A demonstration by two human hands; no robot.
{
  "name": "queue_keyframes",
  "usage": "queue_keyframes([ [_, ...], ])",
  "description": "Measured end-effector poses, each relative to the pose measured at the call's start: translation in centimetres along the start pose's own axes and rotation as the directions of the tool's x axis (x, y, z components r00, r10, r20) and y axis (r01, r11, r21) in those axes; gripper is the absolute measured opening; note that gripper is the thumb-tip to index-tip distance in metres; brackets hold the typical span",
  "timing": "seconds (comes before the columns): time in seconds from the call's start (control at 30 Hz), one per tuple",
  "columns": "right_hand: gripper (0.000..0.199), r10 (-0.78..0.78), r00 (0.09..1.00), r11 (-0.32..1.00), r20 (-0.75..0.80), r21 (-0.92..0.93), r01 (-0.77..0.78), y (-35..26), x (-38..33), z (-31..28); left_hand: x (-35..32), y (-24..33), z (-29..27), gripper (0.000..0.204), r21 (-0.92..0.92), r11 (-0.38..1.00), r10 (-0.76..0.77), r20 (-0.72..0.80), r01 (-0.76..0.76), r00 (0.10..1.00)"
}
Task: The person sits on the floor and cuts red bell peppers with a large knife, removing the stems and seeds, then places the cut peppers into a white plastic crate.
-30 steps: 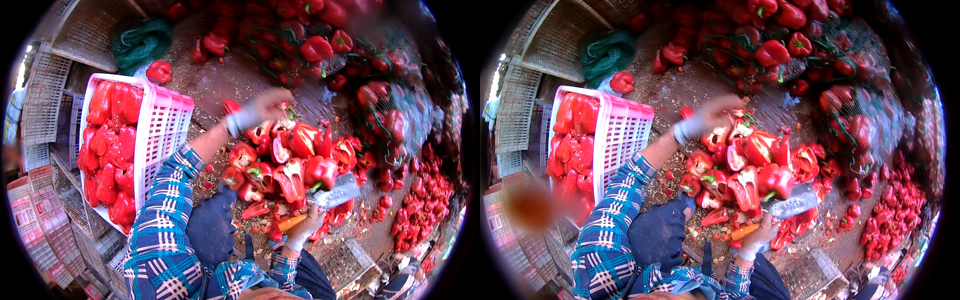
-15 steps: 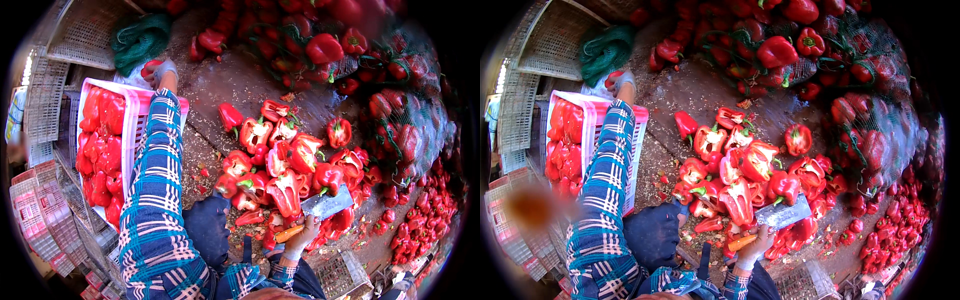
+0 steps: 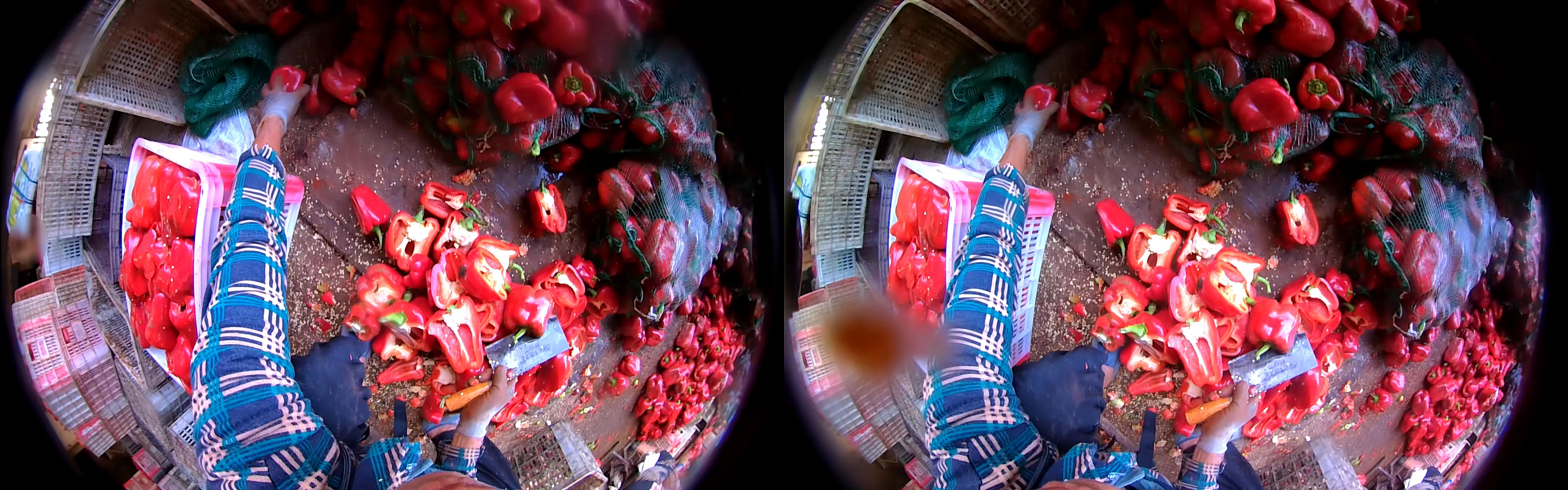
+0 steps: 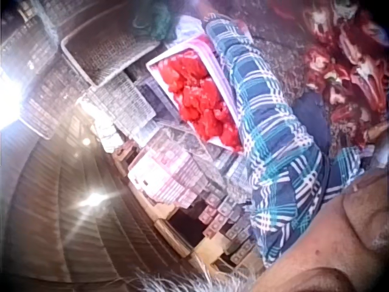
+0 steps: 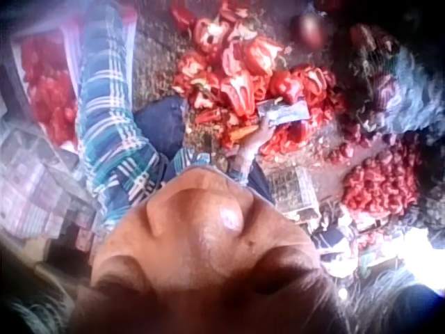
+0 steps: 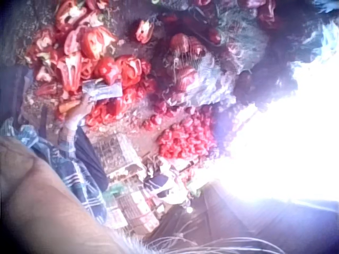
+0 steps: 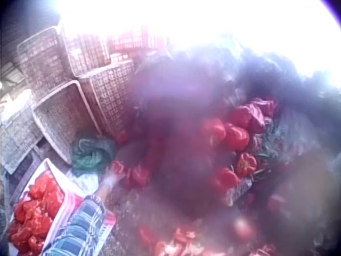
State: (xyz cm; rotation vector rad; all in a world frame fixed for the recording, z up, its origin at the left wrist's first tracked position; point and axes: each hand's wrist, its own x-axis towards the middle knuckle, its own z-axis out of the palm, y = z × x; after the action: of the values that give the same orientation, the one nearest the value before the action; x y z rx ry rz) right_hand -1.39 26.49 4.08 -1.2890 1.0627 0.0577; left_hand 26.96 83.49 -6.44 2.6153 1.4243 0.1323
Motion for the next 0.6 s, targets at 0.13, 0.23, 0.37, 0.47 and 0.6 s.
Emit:
queue_keyframes([
  [0.13,0.018,-0.024,1.000,0.998,-0.001,-0.061,0.024,0.4,0.1,-0.5,5.8,-0.3,-1.1,0.099,-0.037,0.990,0.144,0.220,-0.139,0.965],
  [0.23,0.014,-0.018,1.000,0.997,0.011,-0.072,0.019,0.6,0.7,-1.1,7.5,-0.8,0.2,0.101,-0.098,0.994,0.083,0.278,-0.057,0.957],
  [0.37,0.015,-0.048,0.999,0.994,0.010,-0.095,0.048,0.9,1.0,-1.0,7.6,-1.9,3.0,0.097,-0.488,0.861,-0.051,0.201,0.145,0.978],
  [0.47,0.015,-0.042,0.999,0.994,-0.010,-0.106,0.041,0.7,1.0,-0.8,8.9,-2.9,4.9,0.098,-0.508,0.843,-0.061,0.232,0.175,0.971],
  [0.6,0.016,-0.028,1.000,0.992,-0.009,-0.125,0.027,0.6,1.0,-0.6,11.6,-4.7,6.8,0.101,-0.565,0.803,0.006,0.325,0.189,0.946],
])
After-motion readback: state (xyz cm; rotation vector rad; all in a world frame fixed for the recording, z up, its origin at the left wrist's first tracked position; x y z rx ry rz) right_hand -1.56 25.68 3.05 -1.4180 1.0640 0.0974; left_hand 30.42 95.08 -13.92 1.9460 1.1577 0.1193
